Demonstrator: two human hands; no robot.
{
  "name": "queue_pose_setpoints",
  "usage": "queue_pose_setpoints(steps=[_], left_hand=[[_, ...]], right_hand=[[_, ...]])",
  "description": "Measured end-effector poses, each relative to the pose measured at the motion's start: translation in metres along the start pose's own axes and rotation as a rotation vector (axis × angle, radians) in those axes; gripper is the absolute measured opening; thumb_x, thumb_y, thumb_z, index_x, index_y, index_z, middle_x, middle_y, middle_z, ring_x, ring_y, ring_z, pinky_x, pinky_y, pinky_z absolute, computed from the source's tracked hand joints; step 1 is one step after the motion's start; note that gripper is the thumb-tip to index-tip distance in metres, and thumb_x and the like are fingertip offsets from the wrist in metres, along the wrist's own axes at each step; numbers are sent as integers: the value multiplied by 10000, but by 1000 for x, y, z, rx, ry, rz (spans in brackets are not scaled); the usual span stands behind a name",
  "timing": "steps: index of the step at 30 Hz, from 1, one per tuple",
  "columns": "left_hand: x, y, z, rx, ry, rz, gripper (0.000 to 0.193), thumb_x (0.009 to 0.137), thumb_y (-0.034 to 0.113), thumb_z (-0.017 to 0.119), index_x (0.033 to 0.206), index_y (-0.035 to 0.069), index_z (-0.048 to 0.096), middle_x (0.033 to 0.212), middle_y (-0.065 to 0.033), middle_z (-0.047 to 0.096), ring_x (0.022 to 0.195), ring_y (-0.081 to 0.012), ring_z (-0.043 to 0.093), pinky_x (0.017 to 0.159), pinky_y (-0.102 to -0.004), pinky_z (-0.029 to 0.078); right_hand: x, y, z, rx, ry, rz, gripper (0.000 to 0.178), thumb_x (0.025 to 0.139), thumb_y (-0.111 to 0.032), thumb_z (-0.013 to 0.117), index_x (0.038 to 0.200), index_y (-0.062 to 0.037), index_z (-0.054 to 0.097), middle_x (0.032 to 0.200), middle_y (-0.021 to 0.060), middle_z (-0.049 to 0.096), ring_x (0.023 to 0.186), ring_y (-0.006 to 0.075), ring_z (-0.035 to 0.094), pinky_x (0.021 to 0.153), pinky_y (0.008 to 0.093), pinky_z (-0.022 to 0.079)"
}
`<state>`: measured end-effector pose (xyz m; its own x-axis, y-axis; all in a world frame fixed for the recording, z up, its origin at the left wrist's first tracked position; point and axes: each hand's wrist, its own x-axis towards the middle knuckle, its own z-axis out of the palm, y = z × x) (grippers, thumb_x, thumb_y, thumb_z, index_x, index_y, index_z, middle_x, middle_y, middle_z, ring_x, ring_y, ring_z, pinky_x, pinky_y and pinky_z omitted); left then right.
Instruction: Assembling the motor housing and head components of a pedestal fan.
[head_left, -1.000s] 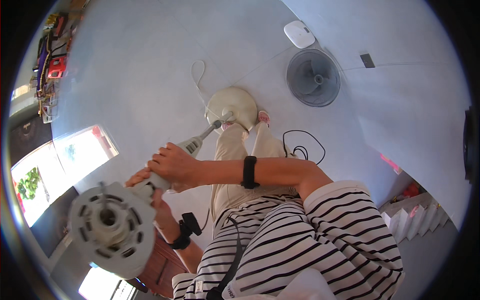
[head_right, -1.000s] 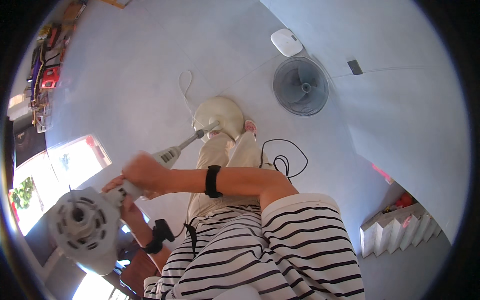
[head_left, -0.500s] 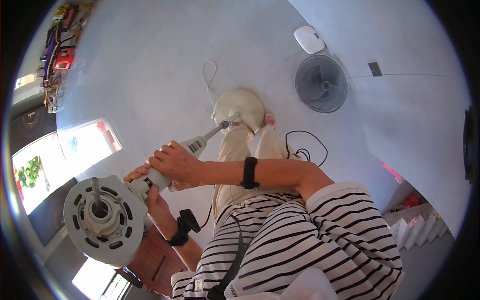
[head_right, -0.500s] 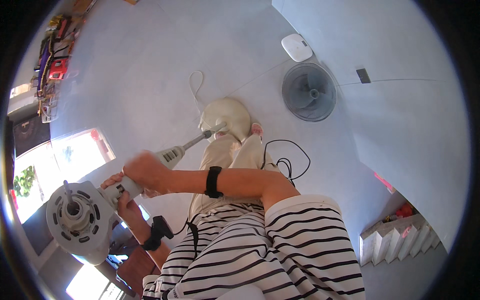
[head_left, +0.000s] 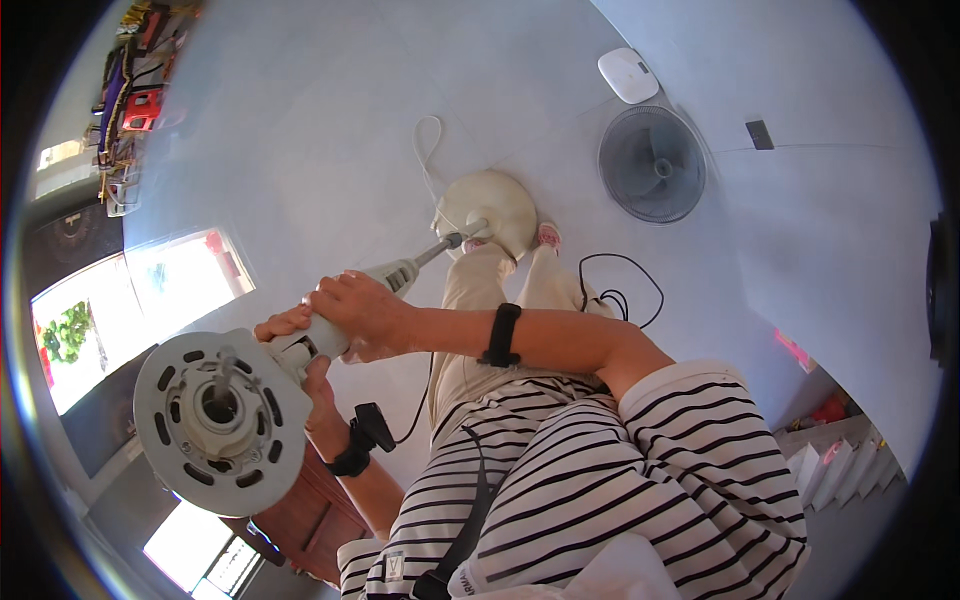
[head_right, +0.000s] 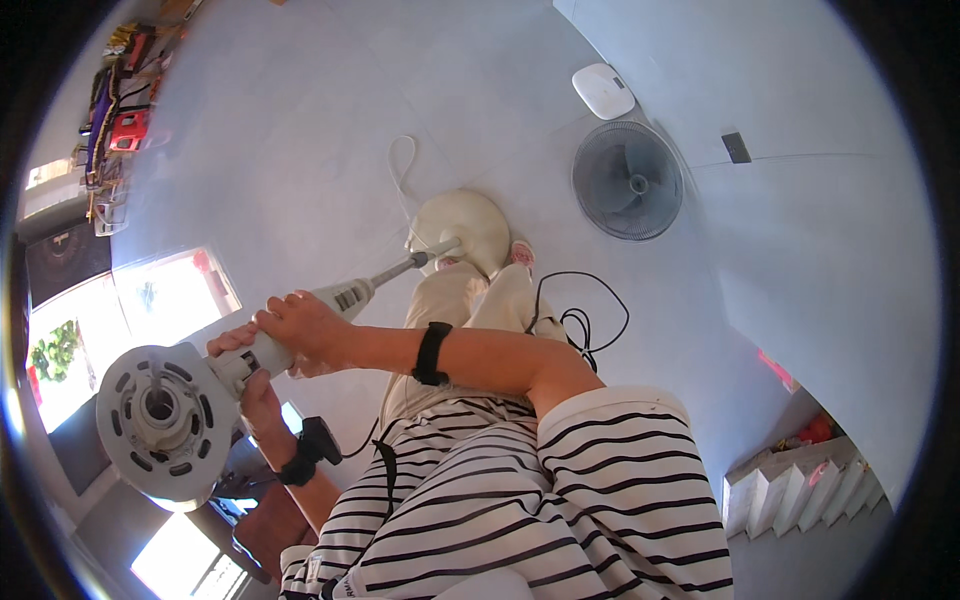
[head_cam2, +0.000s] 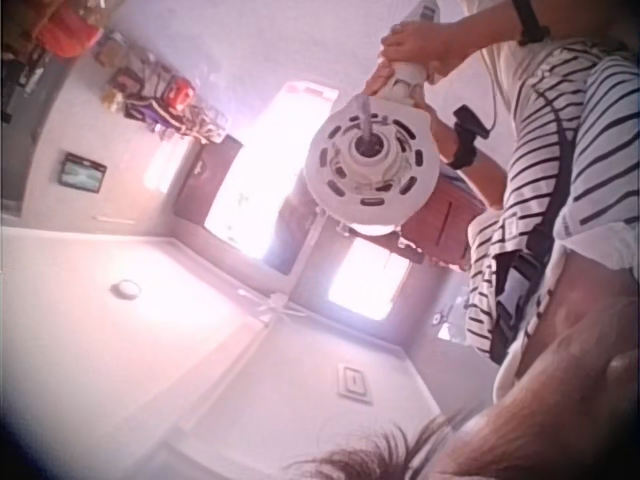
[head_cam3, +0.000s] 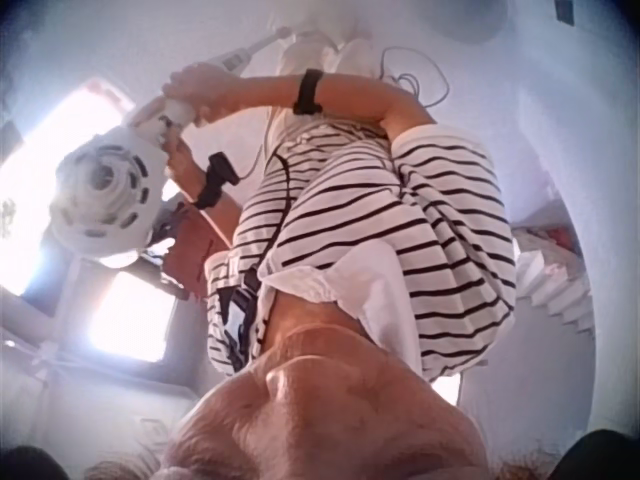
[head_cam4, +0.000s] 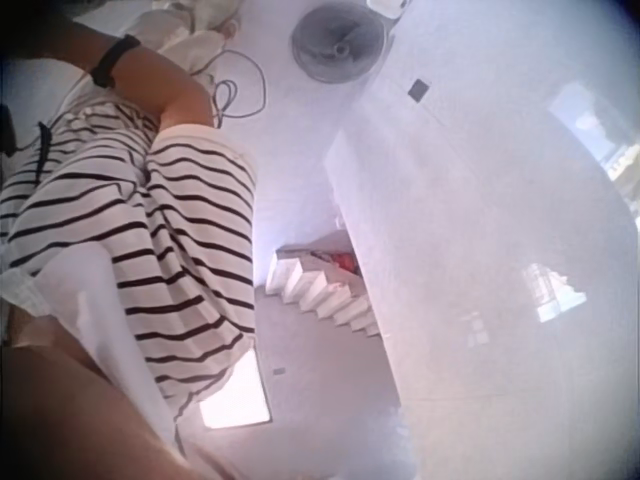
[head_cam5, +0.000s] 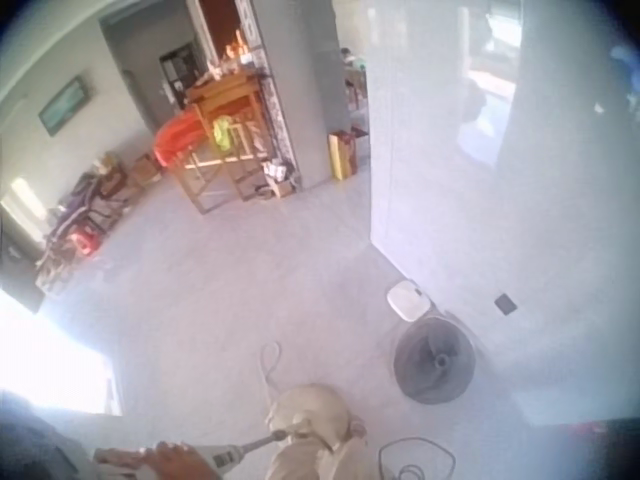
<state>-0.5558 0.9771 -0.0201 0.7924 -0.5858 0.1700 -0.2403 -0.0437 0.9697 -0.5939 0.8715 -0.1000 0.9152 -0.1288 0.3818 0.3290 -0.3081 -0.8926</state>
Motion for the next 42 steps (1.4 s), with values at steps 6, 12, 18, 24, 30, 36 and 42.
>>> queue_pose_setpoints(steps=[6, 12, 18, 24, 30, 36, 42], left_hand=[[11, 9, 23, 96, 22, 66, 432, 556, 43, 593, 958, 46, 435, 916, -102, 489, 954, -259, 475, 959, -405, 335], [11, 2, 15, -18, 74, -2, 446, 513, -11, 505, 953, 33, 449, 907, -123, 496, 953, -266, 483, 962, -400, 339], [9, 6, 15, 57, 60, -5, 453, 502, -18, 481, 950, 34, 441, 915, -119, 489, 959, -270, 471, 969, -403, 327], [9, 2, 10, -40, 169, -50, 460, 519, -58, 552, 952, 30, 425, 892, -119, 501, 913, -253, 483, 948, -420, 343], [10, 3, 10, -40, 127, -45, 458, 534, -47, 583, 961, 22, 430, 913, -128, 509, 937, -260, 484, 950, -417, 343], [12, 6, 11, -28, 100, -55, 447, 543, -42, 586, 959, 24, 438, 919, -130, 510, 949, -262, 486, 957, -418, 338], [13, 6, 17, -20, 107, -59, 441, 549, -22, 596, 956, 31, 435, 917, -122, 510, 955, -257, 484, 959, -411, 337]], right_hand=[[-3, 8, -9, 107, 100, 0, 689, 442, -152, 773, 1043, -69, 446, 925, 104, 500, 899, 287, 514, 809, 382, 391], [1, 3, -4, 63, 60, 58, 695, 429, -147, 770, 1042, -53, 456, 932, 103, 500, 893, 288, 502, 816, 390, 377], [4, -1, -6, 50, 2, 79, 690, 445, -165, 772, 1048, -48, 457, 939, 106, 499, 904, 282, 503, 821, 384, 375], [8, 1, 1, 31, 23, 68, 694, 441, -168, 781, 1046, -46, 465, 927, 104, 502, 878, 276, 503, 807, 379, 377], [8, 0, -5, 39, 7, 74, 703, 442, -166, 782, 1057, -43, 465, 940, 106, 505, 895, 272, 507, 813, 381, 380], [6, 3, -6, 68, 37, 45, 734, 423, -163, 790, 1067, -45, 459, 950, 100, 503, 907, 279, 508, 814, 384, 385], [5, 5, -11, 63, 15, 31, 742, 429, -161, 790, 1079, -50, 450, 964, 97, 498, 921, 274, 505, 851, 406, 373]])
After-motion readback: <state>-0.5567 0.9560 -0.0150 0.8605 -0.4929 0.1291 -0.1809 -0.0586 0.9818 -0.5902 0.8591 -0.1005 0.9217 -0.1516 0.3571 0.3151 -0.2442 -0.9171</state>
